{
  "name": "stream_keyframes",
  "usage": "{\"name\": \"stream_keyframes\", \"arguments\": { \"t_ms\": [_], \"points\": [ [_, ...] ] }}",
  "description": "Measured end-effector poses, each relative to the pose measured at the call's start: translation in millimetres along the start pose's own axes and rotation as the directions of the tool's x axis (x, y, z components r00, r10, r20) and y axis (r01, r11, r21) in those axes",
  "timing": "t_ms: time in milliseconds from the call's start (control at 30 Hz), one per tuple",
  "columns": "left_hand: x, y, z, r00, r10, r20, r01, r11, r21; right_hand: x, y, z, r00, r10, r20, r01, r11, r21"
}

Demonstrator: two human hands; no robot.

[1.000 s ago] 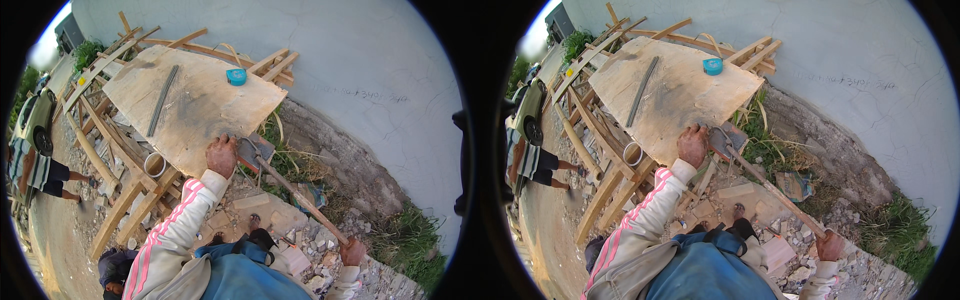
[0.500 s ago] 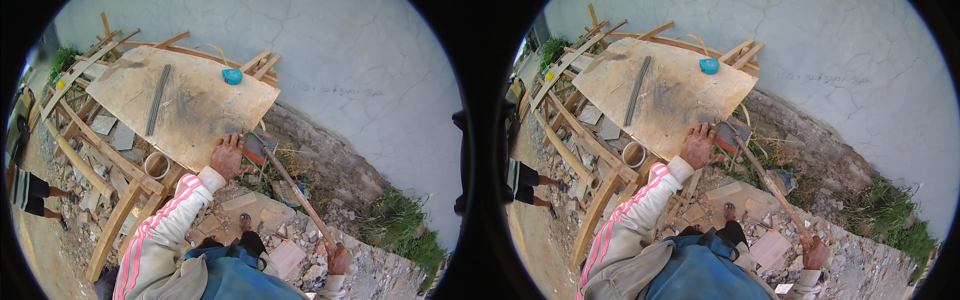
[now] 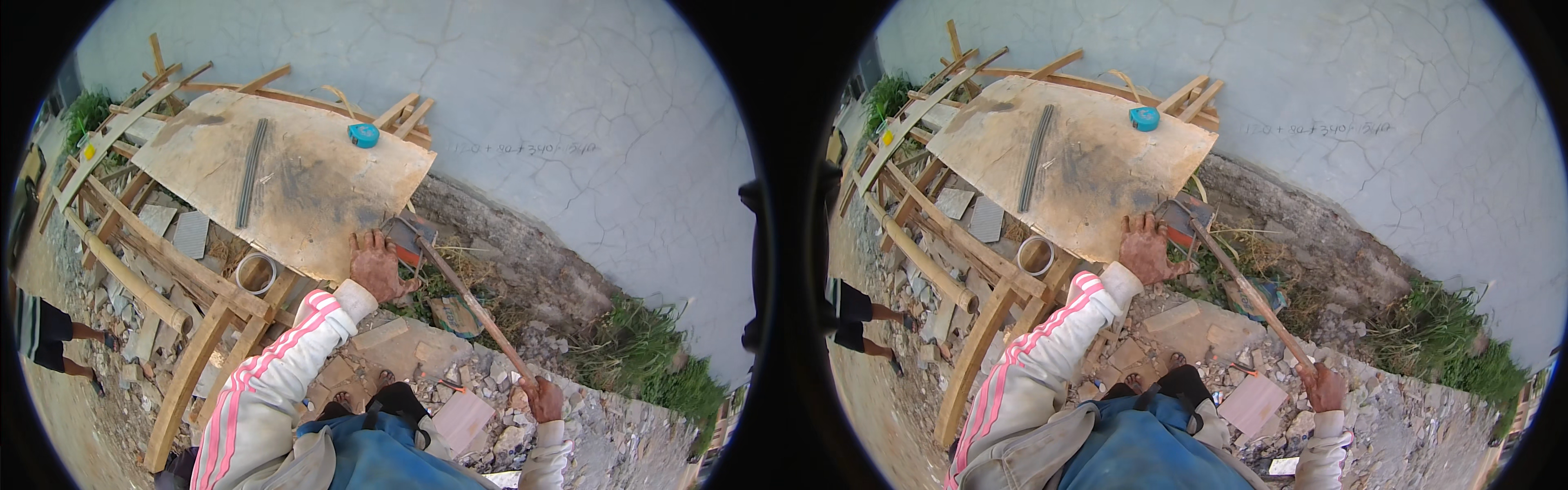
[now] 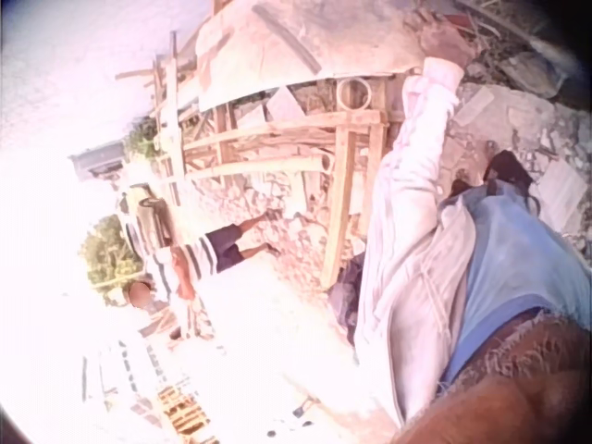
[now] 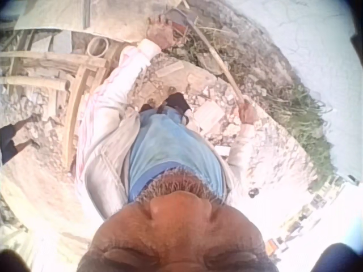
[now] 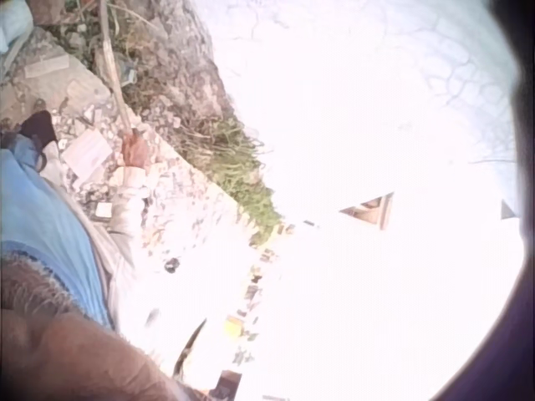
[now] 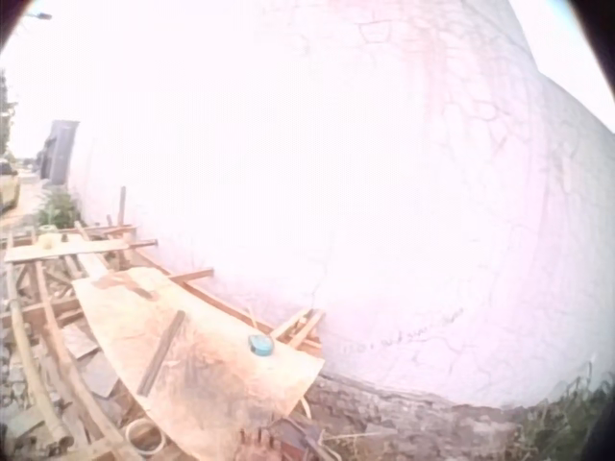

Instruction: The person uses a hammer and a metal cutting tool to repeatedly strike and cut metal rods placed on a wooden workbench. The person holds the rod in place with one hand and swings the hammer with the other to sever the rod into shorter pieces.

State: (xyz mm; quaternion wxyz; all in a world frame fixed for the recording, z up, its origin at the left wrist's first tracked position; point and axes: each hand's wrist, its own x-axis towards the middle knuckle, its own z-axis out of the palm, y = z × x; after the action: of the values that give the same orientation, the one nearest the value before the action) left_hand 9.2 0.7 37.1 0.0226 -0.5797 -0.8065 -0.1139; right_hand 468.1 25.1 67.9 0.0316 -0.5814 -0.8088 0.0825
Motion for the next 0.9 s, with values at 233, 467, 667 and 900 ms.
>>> {"name": "stream_keyframes", "arguments": {
  "t_ms": [233, 467, 667, 900],
  "points": [
    [5, 4, -4, 0.999, -0.020, 0.033, 0.020, 1.000, -0.006, 24, 18, 7, 0.998, -0.028, 0.065, 0.025, 0.999, 0.034],
    [4, 5, 2, 1.000, -0.027, -0.010, 0.027, 0.999, -0.024, 21, 27, 22, 0.999, 0.015, 0.052, -0.019, 0.997, 0.074],
    [2, 3, 9, 0.993, 0.009, -0.117, -0.006, 1.000, 0.028, 1, 19, 40, 1.000, 0.018, 0.003, -0.018, 1.000, 0.011],
    [4, 4, 13, 0.989, 0.023, -0.143, -0.016, 0.998, 0.054, -7, 8, 36, 0.993, 0.049, -0.104, -0.050, 0.999, -0.013]
  ]
}}
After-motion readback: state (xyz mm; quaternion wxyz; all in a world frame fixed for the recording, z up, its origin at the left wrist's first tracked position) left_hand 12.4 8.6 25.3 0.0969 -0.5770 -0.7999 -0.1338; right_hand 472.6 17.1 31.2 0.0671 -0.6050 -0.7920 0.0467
